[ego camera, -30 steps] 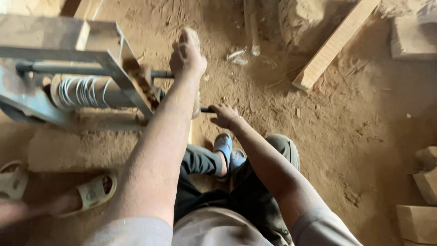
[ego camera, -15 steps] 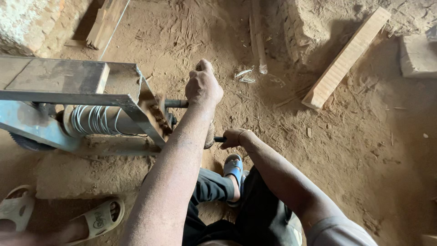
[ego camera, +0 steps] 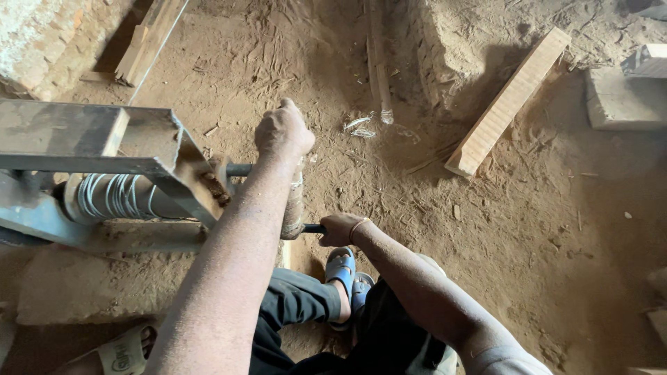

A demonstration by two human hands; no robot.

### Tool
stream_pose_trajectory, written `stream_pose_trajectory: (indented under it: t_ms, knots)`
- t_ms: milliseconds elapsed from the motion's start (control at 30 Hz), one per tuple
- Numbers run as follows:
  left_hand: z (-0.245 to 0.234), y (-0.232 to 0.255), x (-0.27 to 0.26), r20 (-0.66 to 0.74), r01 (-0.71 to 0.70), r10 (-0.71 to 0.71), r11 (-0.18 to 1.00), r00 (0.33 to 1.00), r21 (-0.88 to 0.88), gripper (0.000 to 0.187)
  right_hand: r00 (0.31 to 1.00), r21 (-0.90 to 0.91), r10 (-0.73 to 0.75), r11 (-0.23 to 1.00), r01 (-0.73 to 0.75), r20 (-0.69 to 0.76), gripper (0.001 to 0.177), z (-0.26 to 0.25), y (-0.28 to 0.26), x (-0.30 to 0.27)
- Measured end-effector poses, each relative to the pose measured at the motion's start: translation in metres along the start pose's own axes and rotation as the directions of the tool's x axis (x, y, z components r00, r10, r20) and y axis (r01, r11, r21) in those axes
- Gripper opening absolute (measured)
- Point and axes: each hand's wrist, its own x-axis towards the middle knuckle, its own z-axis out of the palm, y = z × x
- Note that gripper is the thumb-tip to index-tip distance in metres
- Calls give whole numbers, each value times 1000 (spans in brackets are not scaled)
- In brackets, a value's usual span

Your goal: The person sands a rounded wooden object attached to a rotating lathe using a handheld sanding block.

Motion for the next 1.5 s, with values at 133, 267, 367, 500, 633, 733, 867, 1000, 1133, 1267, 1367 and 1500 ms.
stream_pose_trajectory:
  t_ms: [133,267,367,500,633,733,867,1000,1133,1267,1367,1500]
  knots:
    - [-1,3,10,52,32,-33,999,998,26,61,997,-3,-81,997,81,-12,46,-5,-1,-10]
    - [0,3,19,74,33,-41,995,996,94,59,999,22,-31,999,31,9,49,-7,-4,-16]
    - [-2,3,23,78,26,-35,993,996,119,58,995,9,-100,995,101,-22,50,-6,-2,-19]
    - [-4,3,19,50,-4,-1,994,999,113,57,993,21,-116,993,116,-28,50,-6,-1,-20]
    - [-7,4,14,69,31,-35,998,997,61,62,992,8,-123,992,123,-22,49,-7,-2,-19]
    - [-9,2,12,43,11,-13,998,999,54,58,996,21,-85,996,85,12,48,-7,-1,-18]
    - [-7,2,12,31,5,-6,999,999,43,56,994,32,-109,994,109,-15,47,-6,1,-18]
    - [-6,-1,13,22,-5,4,1000,1000,26,54,989,39,-147,988,149,-32,48,-8,2,-20]
    - [-4,-1,14,-2,-26,26,999,1000,28,52,994,28,-102,994,103,-23,49,-10,-3,-25]
    - [-2,-1,20,22,6,-7,999,1000,38,54,991,30,-126,991,127,-49,52,-5,-1,-24]
    - [0,-1,27,14,4,-5,999,1000,45,49,980,-10,-179,984,179,-86,53,-5,-3,-26]
    - [3,1,37,37,-17,14,997,999,82,37,992,-26,-117,993,116,-48,53,-13,-10,-37]
